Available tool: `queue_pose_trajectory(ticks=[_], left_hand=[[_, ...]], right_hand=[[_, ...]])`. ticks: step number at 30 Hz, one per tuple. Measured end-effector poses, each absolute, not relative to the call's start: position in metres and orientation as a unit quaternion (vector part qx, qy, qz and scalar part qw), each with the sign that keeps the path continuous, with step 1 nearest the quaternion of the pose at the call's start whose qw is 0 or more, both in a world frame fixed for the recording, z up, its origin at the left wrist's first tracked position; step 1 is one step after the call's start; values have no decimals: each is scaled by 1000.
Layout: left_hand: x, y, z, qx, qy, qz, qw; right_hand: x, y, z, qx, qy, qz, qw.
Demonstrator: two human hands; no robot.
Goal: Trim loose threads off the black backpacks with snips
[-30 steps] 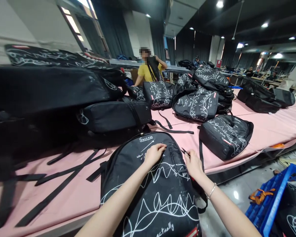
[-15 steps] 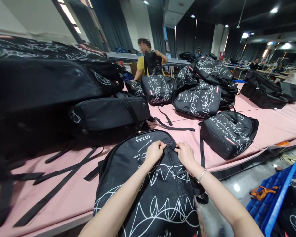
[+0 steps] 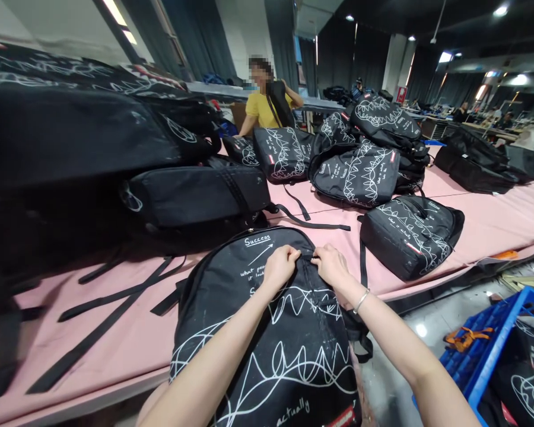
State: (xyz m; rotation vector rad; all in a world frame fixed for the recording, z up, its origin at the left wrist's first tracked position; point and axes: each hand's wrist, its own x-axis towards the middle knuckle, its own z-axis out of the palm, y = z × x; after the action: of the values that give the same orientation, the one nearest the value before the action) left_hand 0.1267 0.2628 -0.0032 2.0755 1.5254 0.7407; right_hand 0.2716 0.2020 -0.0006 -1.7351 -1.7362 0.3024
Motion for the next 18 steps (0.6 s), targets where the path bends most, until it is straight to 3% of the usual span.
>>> queue_pose_trajectory(ticks=[8, 15, 18], left_hand=[[116, 237, 12, 725, 507, 318, 341], [107, 125, 44, 784, 244, 193, 537], [110, 93, 45, 844, 120, 131, 505]], right_hand=[[288, 173, -12, -673, -548, 190, 459], [308, 9, -67, -695, -346, 315, 545], [287, -62, -80, -699, -277, 356, 556]])
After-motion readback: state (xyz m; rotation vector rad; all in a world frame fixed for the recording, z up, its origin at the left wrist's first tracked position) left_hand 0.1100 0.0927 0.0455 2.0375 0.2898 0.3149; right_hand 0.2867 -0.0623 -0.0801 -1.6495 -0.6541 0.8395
